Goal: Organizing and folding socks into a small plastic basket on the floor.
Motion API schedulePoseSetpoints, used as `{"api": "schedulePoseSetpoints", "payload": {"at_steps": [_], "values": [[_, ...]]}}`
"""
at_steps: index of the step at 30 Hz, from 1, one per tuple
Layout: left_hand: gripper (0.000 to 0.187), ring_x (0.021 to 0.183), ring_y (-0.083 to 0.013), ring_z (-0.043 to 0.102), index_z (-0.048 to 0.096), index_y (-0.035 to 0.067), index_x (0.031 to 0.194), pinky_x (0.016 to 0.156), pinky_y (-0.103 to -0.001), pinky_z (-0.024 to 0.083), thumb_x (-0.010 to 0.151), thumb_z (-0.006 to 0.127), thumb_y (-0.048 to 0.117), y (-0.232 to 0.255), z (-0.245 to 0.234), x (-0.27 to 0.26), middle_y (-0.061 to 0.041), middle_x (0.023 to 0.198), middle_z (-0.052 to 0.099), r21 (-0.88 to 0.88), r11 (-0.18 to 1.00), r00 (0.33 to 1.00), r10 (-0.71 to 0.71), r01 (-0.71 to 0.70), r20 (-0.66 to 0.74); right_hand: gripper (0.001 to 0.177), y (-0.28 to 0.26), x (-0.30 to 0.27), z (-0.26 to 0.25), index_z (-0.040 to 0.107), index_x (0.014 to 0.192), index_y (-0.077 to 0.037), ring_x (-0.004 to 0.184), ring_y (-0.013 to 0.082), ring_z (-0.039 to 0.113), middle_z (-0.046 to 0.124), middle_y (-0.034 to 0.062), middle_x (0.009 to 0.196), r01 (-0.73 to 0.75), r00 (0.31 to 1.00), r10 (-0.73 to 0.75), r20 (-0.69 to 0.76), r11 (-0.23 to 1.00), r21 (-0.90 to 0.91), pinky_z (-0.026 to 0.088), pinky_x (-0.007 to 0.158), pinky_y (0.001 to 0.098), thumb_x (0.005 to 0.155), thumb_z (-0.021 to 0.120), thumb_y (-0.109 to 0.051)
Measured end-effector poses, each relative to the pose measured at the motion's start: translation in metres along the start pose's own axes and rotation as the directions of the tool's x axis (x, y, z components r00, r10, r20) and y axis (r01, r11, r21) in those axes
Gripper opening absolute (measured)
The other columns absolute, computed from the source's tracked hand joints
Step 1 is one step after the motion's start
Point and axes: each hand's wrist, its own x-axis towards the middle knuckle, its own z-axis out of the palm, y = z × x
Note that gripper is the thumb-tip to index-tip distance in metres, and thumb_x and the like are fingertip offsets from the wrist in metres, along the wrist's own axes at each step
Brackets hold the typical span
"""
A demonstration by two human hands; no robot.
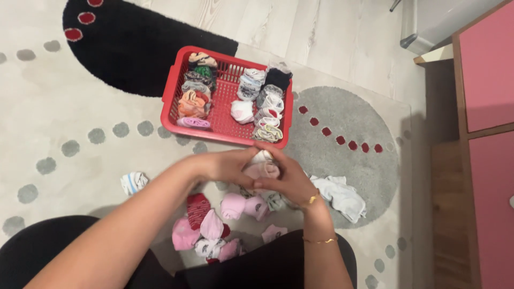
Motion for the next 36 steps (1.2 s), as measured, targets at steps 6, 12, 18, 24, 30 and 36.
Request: {"api": "schedulePoseSetpoints", "payload": {"at_steps": [6, 12, 18, 24, 30, 36], "values": [[0.039, 0.111, -0.028, 0.071, 0.069, 0.011, 0.122, 0.098, -0.04, 0.056, 0.084, 0.077, 0.018, -0.068, -0.118, 0.067, -0.013, 0.12, 0.074, 0.694, 0.639, 0.908, -0.017, 0.332, -0.419, 0.05, 0.036, 0.005, -0.061, 0.06, 0.128, -0.004, 0.094, 0.0146, 0.07, 0.072, 0.0085, 0.111, -0.03, 0.845, 0.01, -0.535, 0.999, -0.028, 0.06, 0.08, 0.0321, 0.082, 0.079, 0.003], [0.08, 0.116, -0.038, 0.061, 0.055, 0.008, 0.128, 0.096, -0.046, 0.053, 0.059, 0.092, 0.023, -0.085, -0.134, 0.118, -0.017, 0.126, 0.059, 0.937, 0.276, 0.967, 0.079, 0.213, -0.243, 0.051, 0.048, 0.013, -0.083, 0.057, 0.133, -0.007, 0.098, 0.0148, 0.069, 0.07, 0.0057, 0.114, 0.038, 0.813, 0.092, -0.576, 0.977, 0.21, 0.057, 0.081, 0.0316, 0.086, 0.073, 0.002], [0.05, 0.107, -0.0359, 0.067, 0.065, 0.008, 0.116, 0.092, -0.046, 0.055, 0.072, 0.084, 0.02, -0.124, -0.163, 0.14, -0.015, 0.113, 0.067, 0.937, 0.334, 0.959, 0.214, 0.106, -0.185, 0.06, 0.043, 0.012, -0.083, 0.049, 0.133, -0.008, 0.111, 0.0159, 0.068, 0.069, 0.0054, 0.12, 0.058, 0.899, 0.058, -0.434, 0.967, 0.248, 0.057, 0.095, 0.0333, 0.08, 0.074, 0.006], [0.029, 0.089, -0.038, 0.069, 0.077, 0.006, 0.095, 0.083, -0.047, 0.055, 0.072, 0.086, 0.021, -0.149, -0.197, 0.151, -0.019, 0.091, 0.073, 0.792, 0.596, 0.828, 0.374, 0.131, -0.418, 0.05, -0.035, 0.078, -0.045, 0.064, 0.118, -0.004, 0.101, 0.0297, 0.068, 0.068, 0.0139, 0.111, 0.138, 0.854, -0.483, -0.194, 0.57, -0.81, 0.054, 0.086, 0.0361, 0.075, 0.089, -0.01], [0.027, 0.083, -0.0366, 0.07, 0.077, 0.006, 0.088, 0.077, -0.045, 0.056, 0.069, 0.088, 0.022, -0.165, -0.206, 0.163, -0.018, 0.085, 0.072, 0.664, 0.722, 0.769, 0.309, 0.194, -0.56, 0.035, 0.051, 0.204, -0.056, 0.069, 0.096, -0.007, 0.097, 0.0387, 0.065, 0.071, 0.0161, 0.096, 0.119, 0.944, -0.323, 0.069, 0.137, -0.983, 0.052, 0.086, 0.048, 0.065, 0.084, -0.012], [0.019, 0.088, -0.0384, 0.07, 0.079, 0.007, 0.086, 0.082, -0.046, 0.056, 0.071, 0.085, 0.017, -0.169, -0.194, 0.175, -0.02, 0.089, 0.072, 0.565, 0.766, 0.68, 0.24, 0.305, -0.692, 0.018, 0.1, 0.246, -0.065, 0.065, 0.101, -0.004, 0.096, 0.0352, 0.066, 0.072, 0.0159, 0.084, -0.052, 0.956, -0.292, -0.013, -0.126, -0.991, 0.053, 0.081, 0.0459, 0.083, 0.065, -0.008]]}}
